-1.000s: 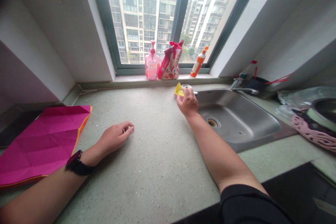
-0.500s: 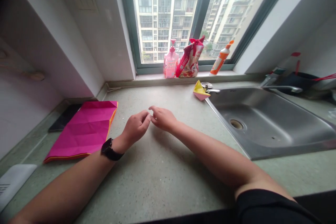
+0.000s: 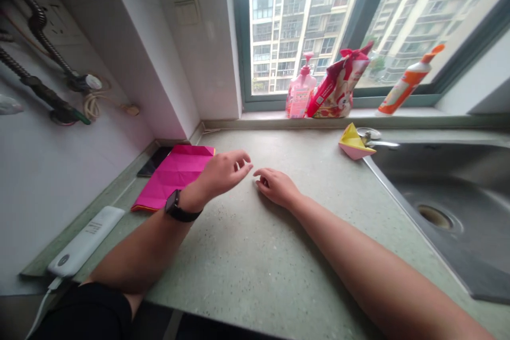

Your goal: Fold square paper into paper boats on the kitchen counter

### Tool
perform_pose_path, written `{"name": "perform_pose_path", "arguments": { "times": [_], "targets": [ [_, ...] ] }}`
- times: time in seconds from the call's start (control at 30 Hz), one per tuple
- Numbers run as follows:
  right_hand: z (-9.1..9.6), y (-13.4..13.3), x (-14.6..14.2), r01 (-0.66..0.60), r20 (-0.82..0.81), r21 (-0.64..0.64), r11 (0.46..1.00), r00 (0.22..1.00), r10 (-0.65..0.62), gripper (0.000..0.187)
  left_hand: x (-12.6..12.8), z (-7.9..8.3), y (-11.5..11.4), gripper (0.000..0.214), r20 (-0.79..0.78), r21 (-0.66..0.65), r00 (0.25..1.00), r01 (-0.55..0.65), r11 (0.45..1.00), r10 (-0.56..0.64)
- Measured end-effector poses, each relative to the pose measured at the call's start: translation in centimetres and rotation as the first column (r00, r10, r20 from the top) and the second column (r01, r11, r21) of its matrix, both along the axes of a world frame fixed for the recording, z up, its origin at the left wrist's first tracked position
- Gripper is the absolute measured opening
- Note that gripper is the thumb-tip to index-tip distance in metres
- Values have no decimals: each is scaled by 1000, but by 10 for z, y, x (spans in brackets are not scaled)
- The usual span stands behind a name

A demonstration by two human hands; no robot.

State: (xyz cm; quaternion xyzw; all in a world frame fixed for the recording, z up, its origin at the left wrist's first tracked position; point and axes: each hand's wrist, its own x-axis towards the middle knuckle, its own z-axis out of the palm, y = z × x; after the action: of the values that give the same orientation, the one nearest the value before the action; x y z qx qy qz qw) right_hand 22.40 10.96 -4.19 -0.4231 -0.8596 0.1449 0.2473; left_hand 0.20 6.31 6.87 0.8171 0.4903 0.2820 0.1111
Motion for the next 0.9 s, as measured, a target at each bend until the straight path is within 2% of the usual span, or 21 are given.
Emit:
{"name": "perform_pose_path", "arguments": {
  "times": [0.1, 0.2, 0.27, 0.43, 0.53, 0.7, 0.9],
  "targets": [
    [2, -1, 0, -32, 27, -16, 999, 999, 32, 20, -43, 27, 10, 22, -59, 6, 987, -149, 989, 149],
    [4, -1, 0, -56, 55, -23, 998, 997, 57, 18, -81, 36, 12, 22, -107, 37, 939, -326, 945, 328],
    [5, 0, 0, -60, 68, -24, 998, 996, 61, 18, -96, 26, 10, 23, -173, 41, 886, -429, 902, 430],
    [5, 1, -3, -49, 93, -32, 998, 994, 52, 16, -103, -23, 1, 26, -309, -10, 844, -463, 886, 438],
    [7, 0, -3, -52, 100, -36, 998, 993, 55, 16, -106, -41, -1, 26, -383, 32, 793, -501, 865, 474],
    [9, -2, -3, -42, 116, -42, 998, 992, 47, 17, -110, -49, 2, 25, -452, 14, 757, -524, 852, 473],
    [11, -4, -4, -45, 122, -40, 998, 991, 50, 18, -104, -43, -5, 29, -488, -15, 730, -556, 831, 479]
  ]
}}
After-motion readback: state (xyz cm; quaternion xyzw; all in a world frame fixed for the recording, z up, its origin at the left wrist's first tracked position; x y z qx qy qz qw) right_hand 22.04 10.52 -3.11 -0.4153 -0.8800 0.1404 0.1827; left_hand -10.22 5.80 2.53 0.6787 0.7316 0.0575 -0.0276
